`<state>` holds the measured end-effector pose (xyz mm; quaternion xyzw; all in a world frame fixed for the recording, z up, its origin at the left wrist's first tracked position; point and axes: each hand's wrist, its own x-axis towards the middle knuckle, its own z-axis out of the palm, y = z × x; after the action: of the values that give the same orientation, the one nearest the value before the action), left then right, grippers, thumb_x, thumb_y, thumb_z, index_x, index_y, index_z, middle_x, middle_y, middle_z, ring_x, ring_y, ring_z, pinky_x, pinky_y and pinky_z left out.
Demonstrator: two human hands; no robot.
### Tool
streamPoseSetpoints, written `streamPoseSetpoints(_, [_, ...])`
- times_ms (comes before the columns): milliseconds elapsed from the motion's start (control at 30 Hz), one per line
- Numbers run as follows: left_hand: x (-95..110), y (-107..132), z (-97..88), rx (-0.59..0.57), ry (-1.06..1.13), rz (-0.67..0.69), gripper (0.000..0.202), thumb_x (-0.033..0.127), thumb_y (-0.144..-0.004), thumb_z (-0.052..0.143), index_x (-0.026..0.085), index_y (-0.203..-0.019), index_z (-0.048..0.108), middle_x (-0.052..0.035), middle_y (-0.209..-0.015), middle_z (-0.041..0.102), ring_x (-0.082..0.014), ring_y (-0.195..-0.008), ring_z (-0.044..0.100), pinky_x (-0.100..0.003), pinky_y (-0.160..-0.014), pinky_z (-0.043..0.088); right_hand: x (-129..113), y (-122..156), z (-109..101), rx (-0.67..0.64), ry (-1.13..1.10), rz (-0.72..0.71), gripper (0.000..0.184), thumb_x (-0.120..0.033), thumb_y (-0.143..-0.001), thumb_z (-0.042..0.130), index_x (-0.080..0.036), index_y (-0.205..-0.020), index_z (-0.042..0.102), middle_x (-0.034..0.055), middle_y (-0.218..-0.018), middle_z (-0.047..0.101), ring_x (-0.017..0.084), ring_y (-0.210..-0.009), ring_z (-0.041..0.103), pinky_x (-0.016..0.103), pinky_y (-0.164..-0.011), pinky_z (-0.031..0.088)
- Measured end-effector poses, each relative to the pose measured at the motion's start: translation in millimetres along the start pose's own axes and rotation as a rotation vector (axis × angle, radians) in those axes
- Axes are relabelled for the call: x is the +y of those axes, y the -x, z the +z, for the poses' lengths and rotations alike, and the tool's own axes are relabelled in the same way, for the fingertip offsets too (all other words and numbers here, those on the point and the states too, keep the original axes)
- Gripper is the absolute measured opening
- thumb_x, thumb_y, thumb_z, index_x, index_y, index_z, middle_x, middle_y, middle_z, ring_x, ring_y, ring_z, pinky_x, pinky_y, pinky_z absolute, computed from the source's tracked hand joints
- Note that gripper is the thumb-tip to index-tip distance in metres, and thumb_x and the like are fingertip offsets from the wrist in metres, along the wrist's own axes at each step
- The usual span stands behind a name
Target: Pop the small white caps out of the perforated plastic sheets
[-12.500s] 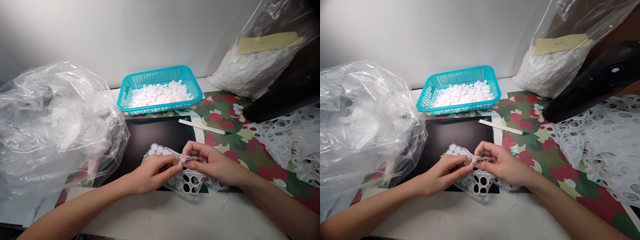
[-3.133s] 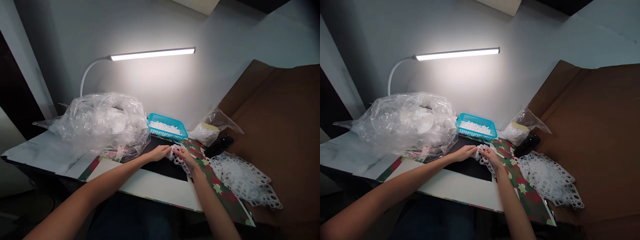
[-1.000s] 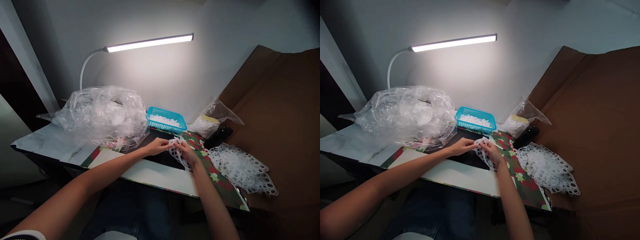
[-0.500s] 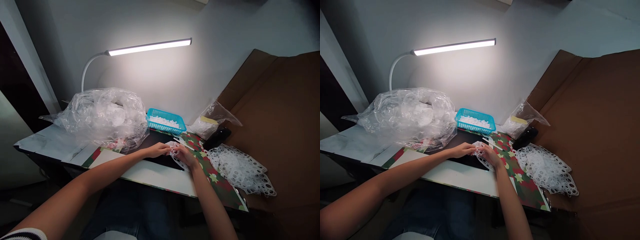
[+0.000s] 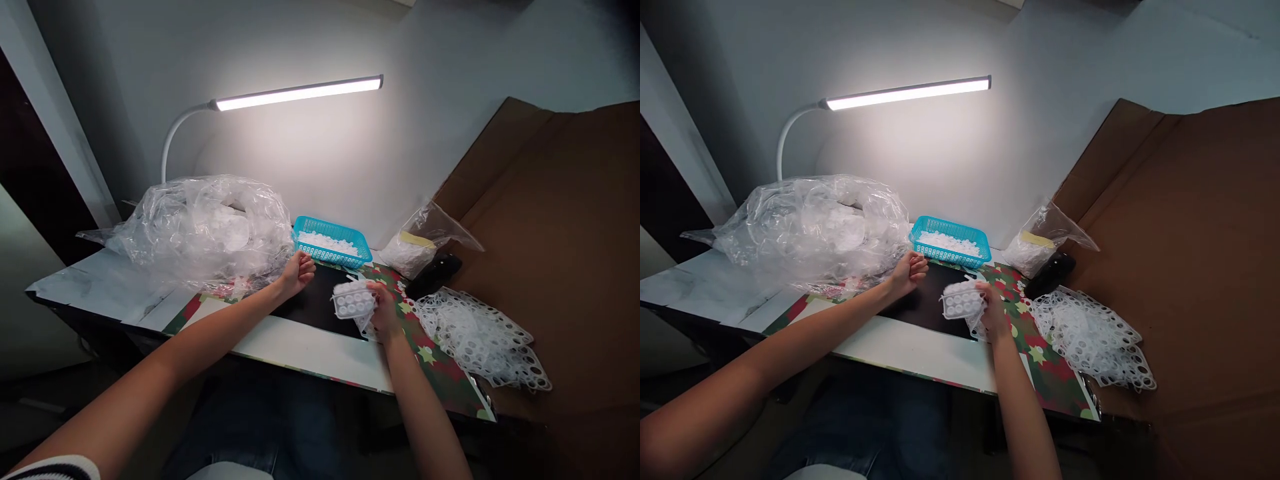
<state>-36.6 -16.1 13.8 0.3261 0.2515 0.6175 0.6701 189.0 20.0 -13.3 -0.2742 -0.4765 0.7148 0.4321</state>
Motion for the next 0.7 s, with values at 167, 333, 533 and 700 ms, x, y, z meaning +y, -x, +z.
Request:
streamPoseSetpoints(167, [-2,6,4.4,0.03,0.193,-0.093,0.025,0.012,-0.072,0.047,0.018,-0.059,0.026,0.0055,-0.054,0.035,-0.0009,-0.04,0.034,-0.006,-0.032,0.027,0,0,5,0.083,-0.013,0.013,0.023,-0.032,-0.094,0.051,-0.013,-0.083,0.057,-0.004,-0.066,0.053,0.006,-0.046,0.046,0.017,-0.042,0.041])
streamPoseSetpoints(333, [-10,10,8.8,0.031,0.21,-0.175,0.019,0.009,-0.068,0.047,0.017,-0.062,0.032,0.0033,-0.058,0.041,-0.0013,-0.044,0.042,-0.005,-0.035,0.033,3,-1,10,0.084,-0.004,0.015,0.023,-0.031,-0.093,0.052,-0.012,-0.081,0.056,-0.0049,-0.063,0.051,0.006,-0.045,0.046,0.017,-0.041,0.04])
streamPoseSetpoints(533, [-16,8,7.4,-0.048,-0.007,-0.268,0.026,0.023,-0.072,0.047,0.018,-0.056,0.028,0.0078,-0.047,0.025,-0.0021,-0.036,0.022,-0.01,-0.029,0.016,2,1,11,0.028,0.047,-0.027,0.019,-0.027,-0.093,0.053,-0.012,-0.082,0.056,-0.0054,-0.063,0.05,0.005,-0.043,0.043,0.016,-0.039,0.037])
streamPoseSetpoints(700, [-28,12,10.8,-0.126,-0.315,-0.259,0.033,0.033,-0.077,0.051,0.018,-0.053,0.034,0.0099,-0.042,0.018,-0.0035,-0.035,0.013,-0.016,-0.033,0.008,1,3,15,-0.025,0.079,-0.066,0.014,-0.023,-0.092,0.054,-0.012,-0.084,0.057,-0.0036,-0.069,0.053,0.006,-0.049,0.047,0.017,-0.044,0.041])
